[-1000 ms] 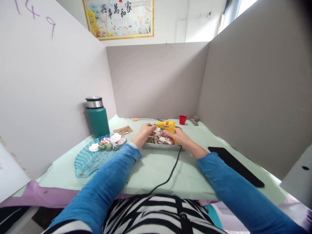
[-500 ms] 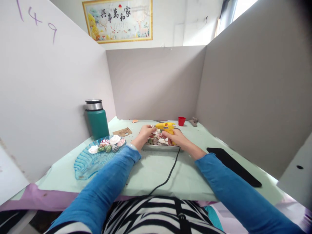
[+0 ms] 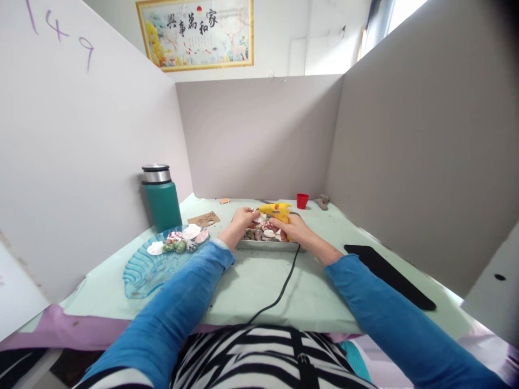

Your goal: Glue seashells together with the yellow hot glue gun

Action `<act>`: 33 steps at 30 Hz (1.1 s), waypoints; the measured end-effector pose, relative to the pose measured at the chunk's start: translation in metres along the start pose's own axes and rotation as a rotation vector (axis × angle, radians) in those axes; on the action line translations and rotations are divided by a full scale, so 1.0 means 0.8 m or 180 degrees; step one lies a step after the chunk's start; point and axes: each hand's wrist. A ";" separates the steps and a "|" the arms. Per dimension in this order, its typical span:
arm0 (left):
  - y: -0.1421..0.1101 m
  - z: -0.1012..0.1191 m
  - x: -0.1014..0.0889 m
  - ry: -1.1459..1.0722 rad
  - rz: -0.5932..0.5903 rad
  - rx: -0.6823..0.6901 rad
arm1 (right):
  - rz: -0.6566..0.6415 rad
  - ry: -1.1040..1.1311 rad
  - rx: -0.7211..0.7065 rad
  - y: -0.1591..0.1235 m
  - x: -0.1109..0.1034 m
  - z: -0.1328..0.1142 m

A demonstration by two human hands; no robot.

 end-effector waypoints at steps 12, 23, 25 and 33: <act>0.001 -0.001 0.001 0.0082 -0.0069 -0.0079 | 0.0099 -0.0033 -0.0079 0.006 0.000 0.006; 0.004 -0.004 0.003 0.0276 -0.0094 0.0001 | 0.0112 -0.0219 -0.0208 0.014 -0.001 0.013; 0.004 -0.004 0.003 0.0312 -0.0041 0.0010 | 0.0154 -0.0221 -0.0196 0.015 -0.002 0.014; 0.008 -0.010 0.005 0.0530 0.0121 0.0040 | 0.0202 -0.0358 -0.0194 0.016 -0.001 0.015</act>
Point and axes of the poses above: each hand's wrist, its own y-axis towards the middle knuckle, its own x-axis out of the palm, z = x × y, and after that the axes turned 15 degrees about x, right-handed
